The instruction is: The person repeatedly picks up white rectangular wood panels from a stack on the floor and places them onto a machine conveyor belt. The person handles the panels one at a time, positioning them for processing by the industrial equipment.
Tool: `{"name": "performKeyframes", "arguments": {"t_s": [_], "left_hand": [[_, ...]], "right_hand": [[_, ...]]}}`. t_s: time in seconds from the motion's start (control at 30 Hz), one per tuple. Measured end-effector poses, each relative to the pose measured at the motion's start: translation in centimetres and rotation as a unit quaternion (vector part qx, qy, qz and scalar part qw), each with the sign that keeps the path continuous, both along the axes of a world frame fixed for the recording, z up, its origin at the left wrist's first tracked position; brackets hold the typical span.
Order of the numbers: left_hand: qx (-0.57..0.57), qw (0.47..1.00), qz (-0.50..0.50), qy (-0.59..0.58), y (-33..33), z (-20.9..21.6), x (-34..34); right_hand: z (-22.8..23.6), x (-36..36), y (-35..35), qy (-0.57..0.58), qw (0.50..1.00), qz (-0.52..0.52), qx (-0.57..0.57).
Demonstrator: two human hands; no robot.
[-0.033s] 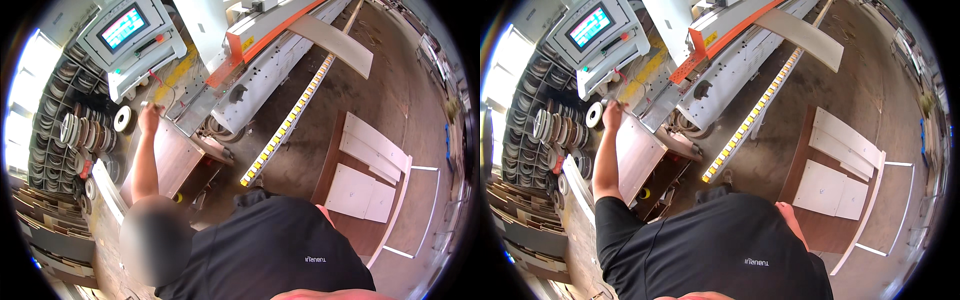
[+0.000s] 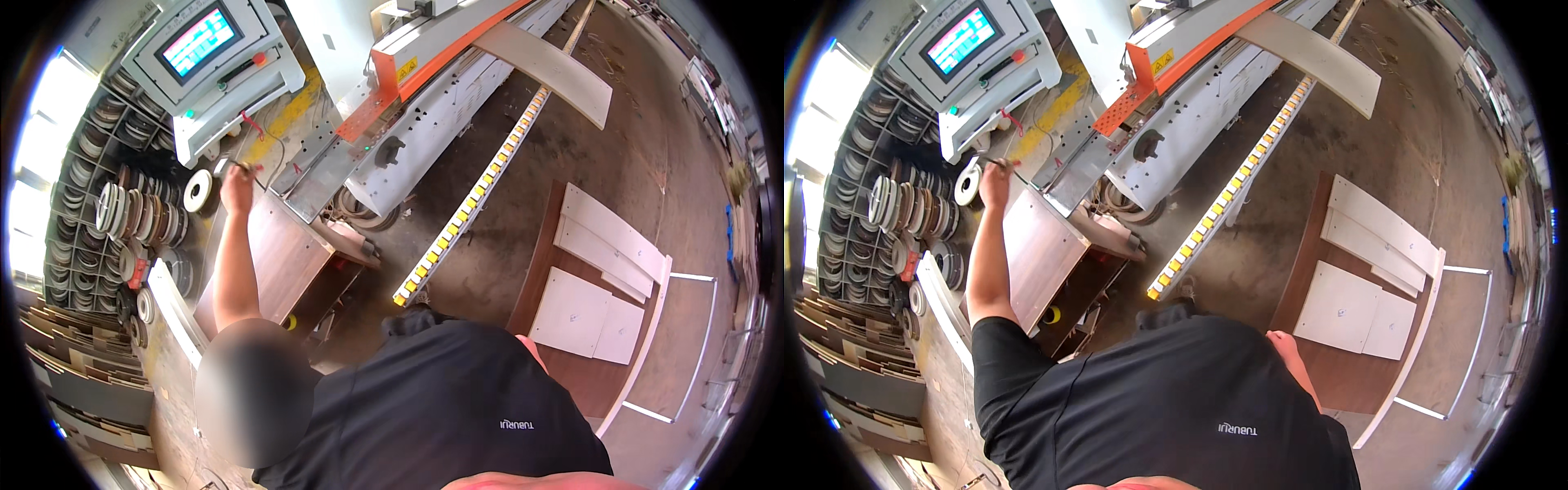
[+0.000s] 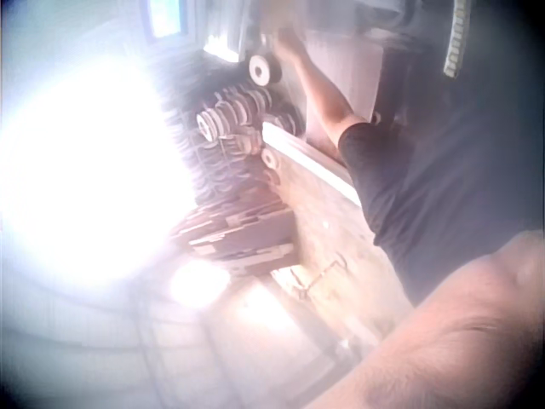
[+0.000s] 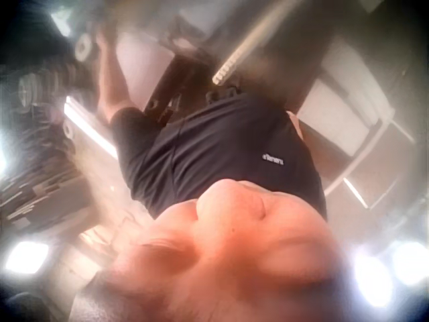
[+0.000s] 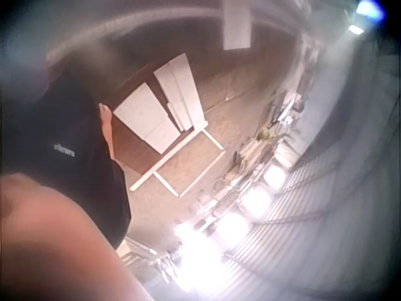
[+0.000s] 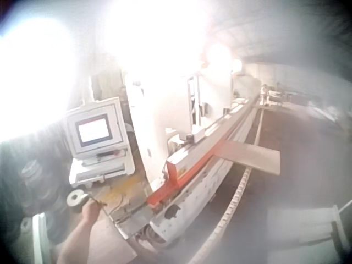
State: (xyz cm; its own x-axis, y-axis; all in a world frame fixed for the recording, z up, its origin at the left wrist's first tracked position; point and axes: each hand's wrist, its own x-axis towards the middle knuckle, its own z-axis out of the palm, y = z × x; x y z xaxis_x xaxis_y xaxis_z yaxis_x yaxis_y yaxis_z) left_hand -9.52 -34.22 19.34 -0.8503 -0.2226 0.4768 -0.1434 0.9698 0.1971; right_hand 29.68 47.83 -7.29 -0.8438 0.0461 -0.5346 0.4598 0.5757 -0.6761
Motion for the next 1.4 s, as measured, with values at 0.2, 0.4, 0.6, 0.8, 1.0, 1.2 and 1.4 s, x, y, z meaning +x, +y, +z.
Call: {"name": "performKeyframes", "arguments": {"t_s": [0.2, 0.4, 0.6, 0.8, 1.0, 1.2, 1.4], "left_hand": [[0.187, 0.978, 0.002, 0.089, -4.2, -2.4, -10.6], [0.183, 0.976, 0.105, 0.053, -11.8, -8.7, -18.1], [0.364, 0.902, 0.201, 0.115, 2.5, -11.8, -17.0], [0.491, 0.833, -0.152, -0.208, 35.4, -17.6, -5.7], [0.224, 0.860, -0.337, -0.311, 52.4, -20.9, -5.0], [0.233, 0.859, -0.234, -0.390, 56.7, -22.3, -7.2], [0.219, 0.868, -0.200, -0.399, 59.0, -21.9, -6.7]], "right_hand": [[9.5, -4.7, -1.8, -0.174, 0.948, -0.253, -0.080], [6.4, -4.5, -0.5, -0.167, 0.940, -0.286, -0.086], [4.5, -3.9, -0.6, -0.191, 0.935, -0.287, -0.086], [-4.6, 2.2, -0.4, -0.238, 0.875, -0.400, -0.136], [-14.9, 3.7, 4.3, -0.230, 0.848, -0.468, -0.097], [-30.1, 6.3, 10.4, -0.115, 0.817, -0.561, 0.062], [-32.5, 1.7, 17.2, -0.208, 0.538, -0.815, -0.060]]}}
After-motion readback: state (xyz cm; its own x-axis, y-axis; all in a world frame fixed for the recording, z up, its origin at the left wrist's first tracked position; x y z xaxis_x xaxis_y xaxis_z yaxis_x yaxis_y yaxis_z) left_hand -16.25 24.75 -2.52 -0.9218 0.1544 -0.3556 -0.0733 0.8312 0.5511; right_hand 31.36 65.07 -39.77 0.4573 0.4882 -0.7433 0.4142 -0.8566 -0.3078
